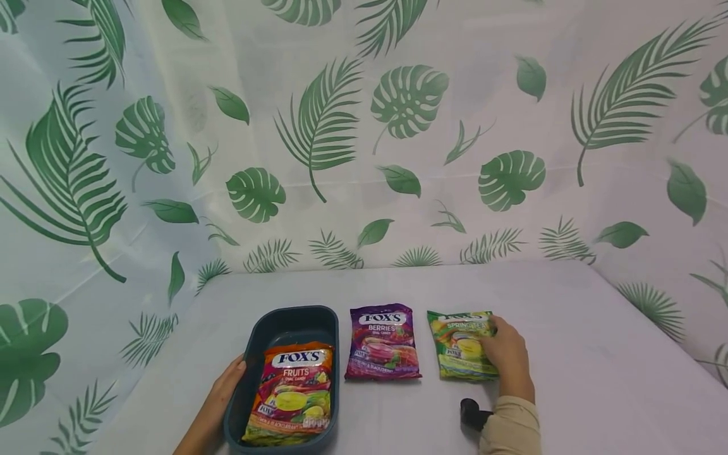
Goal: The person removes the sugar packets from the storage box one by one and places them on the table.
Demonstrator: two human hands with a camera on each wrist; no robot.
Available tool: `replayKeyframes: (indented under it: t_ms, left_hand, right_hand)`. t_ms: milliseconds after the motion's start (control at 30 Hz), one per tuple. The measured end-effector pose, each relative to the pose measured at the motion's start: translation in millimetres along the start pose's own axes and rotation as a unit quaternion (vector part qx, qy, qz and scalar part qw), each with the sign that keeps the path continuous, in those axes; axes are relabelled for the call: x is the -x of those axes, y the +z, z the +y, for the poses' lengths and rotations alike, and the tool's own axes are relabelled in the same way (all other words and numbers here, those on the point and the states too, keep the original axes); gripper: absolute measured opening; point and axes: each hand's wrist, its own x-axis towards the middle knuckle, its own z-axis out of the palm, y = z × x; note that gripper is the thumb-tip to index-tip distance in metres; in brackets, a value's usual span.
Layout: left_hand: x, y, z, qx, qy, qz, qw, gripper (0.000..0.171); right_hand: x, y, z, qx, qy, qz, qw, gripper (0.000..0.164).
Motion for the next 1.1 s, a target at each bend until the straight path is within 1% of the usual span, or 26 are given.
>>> replayKeyframes:
  t_ms: [100,167,300,400,567,667,767,867,933,967,1033,1100]
  left_hand:
    - [0.1,0.5,-0.1,-0.006,0.005,0.006,0.9999,0.075]
    - [-0.9,2.5,0.1,-0.013,0.01,0.008,0.9998,0.073]
    - [-3.0,5.0,0.2,-0.03,0.016,0.02,0.9992,0.071]
    - [-3.4,4.6,0.1,-0.041,0.022,0.03,0.9985,0.07]
    - [-1.7,2.0,-0.9,-0.045,0.024,0.032,0.9982,0.069]
    - [-1.9,1.4,-1.6,-0.044,0.024,0.03,0.9983,0.069]
    - [-2.3,1.7,-2.2,-0.044,0.025,0.028,0.9983,0.069]
    - [-2.7,2.1,-2.2,-0.043,0.022,0.028,0.9984,0.071]
    - [-2.8,2.4,-1.7,-0.04,0.018,0.027,0.9987,0.073]
    - [-2.7,2.5,-1.3,-0.039,0.015,0.027,0.9988,0.073]
    - [-2.6,2.5,-0.6,-0.034,0.012,0.025,0.999,0.075]
    - [-2.6,2.6,-0.3,-0.03,0.012,0.024,0.9992,0.075]
  right_hand:
    - [4.1,-3.3,-4.0,0.006,0.008,0.009,1.0,0.058]
    - [7.3,-7.7,-7.3,0.006,0.017,0.026,1.0,0.059]
    - [10.4,-11.7,-17.4,-0.006,0.01,0.055,0.998,0.064]
    - [11.9,-8.8,-30.1,-0.026,-0.022,0.055,0.998,0.07]
    - [19.6,1.0,-57.0,-0.052,-0.087,0.024,0.995,0.08]
    - [29.4,7.6,-76.1,-0.062,-0.109,0.008,0.992,0.083]
    - [44.6,16.0,-98.3,-0.082,-0.135,-0.007,0.987,0.085]
    - [63.5,28.9,-121.5,-0.108,-0.18,-0.021,0.977,0.084]
    - [78.0,42.1,-137.1,-0.135,-0.208,-0.032,0.968,0.083]
    - [85.6,50.2,-144.8,-0.153,-0.221,-0.039,0.963,0.083]
    - [100.3,67.9,-158.7,-0.202,-0.246,-0.059,0.946,0.082]
    - [114.5,86.2,-170.0,-0.24,-0.264,-0.085,0.93,0.083]
